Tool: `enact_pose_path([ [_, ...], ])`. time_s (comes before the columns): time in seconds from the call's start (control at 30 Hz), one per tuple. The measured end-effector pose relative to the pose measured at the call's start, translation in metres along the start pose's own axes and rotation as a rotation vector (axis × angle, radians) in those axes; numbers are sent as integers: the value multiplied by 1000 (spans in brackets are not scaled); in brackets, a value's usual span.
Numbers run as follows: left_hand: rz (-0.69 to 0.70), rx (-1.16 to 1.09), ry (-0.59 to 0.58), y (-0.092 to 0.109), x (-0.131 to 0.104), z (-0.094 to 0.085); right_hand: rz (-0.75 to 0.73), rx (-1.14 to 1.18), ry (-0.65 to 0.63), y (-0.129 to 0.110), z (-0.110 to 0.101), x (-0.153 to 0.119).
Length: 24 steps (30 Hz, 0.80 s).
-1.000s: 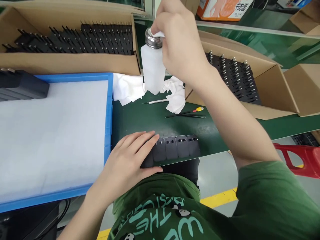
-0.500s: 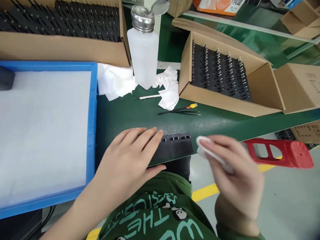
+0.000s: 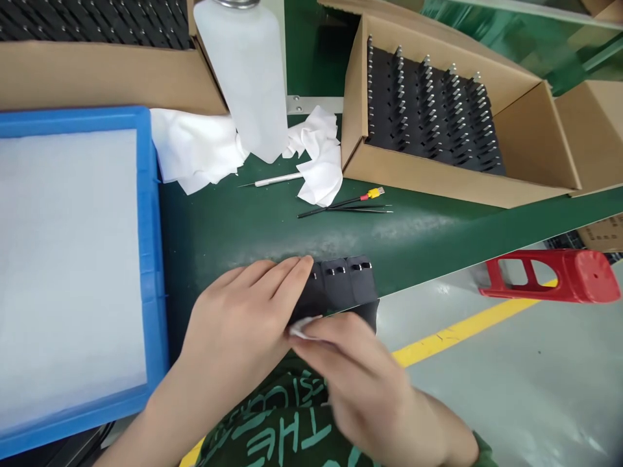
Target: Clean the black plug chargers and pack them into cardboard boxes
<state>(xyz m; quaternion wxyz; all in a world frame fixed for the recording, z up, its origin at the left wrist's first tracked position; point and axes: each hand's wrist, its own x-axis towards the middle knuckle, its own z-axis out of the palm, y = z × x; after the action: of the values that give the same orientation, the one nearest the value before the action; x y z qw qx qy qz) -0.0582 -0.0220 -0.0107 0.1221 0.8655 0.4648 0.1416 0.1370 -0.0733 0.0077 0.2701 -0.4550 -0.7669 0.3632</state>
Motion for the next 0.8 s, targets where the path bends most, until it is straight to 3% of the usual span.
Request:
enact_pose_path([
  [0.13,-3,13,-33,1,-1,1,241,-265,287,17,-12,-15],
  [0.2,-9,8,-41,1,0,1,202,-290,264,18,0,-17],
  [0.3,-9,-8,-27,0,1,2,71,-108,115,8,22,-9],
  [0.4,-4,-14,-6,-1,1,2,6,71,54,1,19,2],
  [0.57,-12,-3,-38,0,-1,1,287,-259,329,8,-4,-4],
  [0.63,-7,-9,-38,-1,-1,1,293,-266,297,7,6,-5],
  [0.73,1,-22,-25,-3,-2,1,104,-101,135,0,24,4],
  [0.8,12,-14,-10,-3,-2,1,-24,45,-1,-2,20,11],
])
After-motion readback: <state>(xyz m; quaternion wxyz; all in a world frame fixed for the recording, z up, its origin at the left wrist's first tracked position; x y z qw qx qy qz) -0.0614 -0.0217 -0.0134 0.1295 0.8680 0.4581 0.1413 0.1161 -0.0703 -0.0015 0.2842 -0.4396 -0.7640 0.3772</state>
